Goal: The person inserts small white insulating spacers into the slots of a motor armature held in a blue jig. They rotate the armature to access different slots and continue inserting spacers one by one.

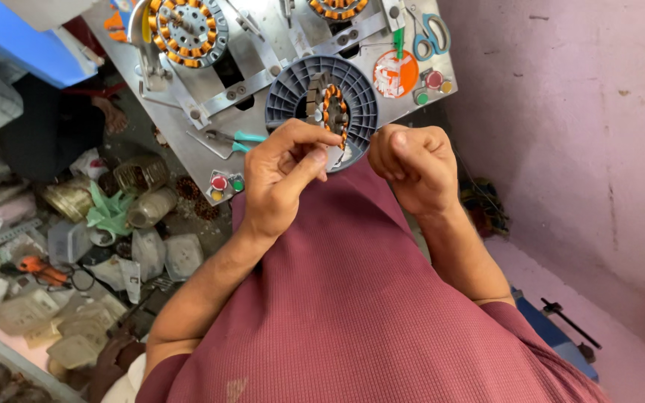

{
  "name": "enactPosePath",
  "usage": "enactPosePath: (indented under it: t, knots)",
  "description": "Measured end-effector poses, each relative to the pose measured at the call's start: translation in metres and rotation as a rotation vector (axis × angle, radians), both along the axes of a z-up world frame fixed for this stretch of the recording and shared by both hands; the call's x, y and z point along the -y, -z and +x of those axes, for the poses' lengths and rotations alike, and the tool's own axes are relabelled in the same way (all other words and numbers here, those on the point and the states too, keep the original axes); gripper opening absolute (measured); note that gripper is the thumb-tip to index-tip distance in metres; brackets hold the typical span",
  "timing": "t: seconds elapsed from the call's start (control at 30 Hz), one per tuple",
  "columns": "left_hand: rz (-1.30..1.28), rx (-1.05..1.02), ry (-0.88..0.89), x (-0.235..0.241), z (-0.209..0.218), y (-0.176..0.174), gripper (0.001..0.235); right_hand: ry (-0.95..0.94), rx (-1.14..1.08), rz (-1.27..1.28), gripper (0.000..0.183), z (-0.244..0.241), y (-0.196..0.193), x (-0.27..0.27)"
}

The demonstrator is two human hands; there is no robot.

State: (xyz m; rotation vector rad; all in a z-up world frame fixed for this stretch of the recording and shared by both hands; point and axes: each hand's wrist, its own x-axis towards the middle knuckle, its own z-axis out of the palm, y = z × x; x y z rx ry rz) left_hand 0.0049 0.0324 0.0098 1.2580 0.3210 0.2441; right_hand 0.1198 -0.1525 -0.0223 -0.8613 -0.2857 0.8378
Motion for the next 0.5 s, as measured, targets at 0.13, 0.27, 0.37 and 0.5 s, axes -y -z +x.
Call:
enactPosePath:
  t: [0.13,0.27,0.37,0.5]
  knots:
    - [-0.150,-0.063,-0.022,-0.007,-0.008,0.005,0.017,-0.104,0.296,-0.202,0.043,-0.006,-0.015,-0.007]
    - [-0.311,-0.062,-0.011,-0.012,-0.010,0.003,0.017,-0.063,0.886,-0.493,0.022,-0.011,-0.027,-0.023]
    - [-0.306,-0.102,0.034,-0.010,-0.011,0.001,0.018,0.076,1.188,-0.377,0.015,-0.012,-0.026,-0.030]
    - [0.059,-0.020,0.044,-0.004,-0.010,-0.005,0.018,0.095,0.925,-0.480,0.013,-0.017,-0.025,-0.020]
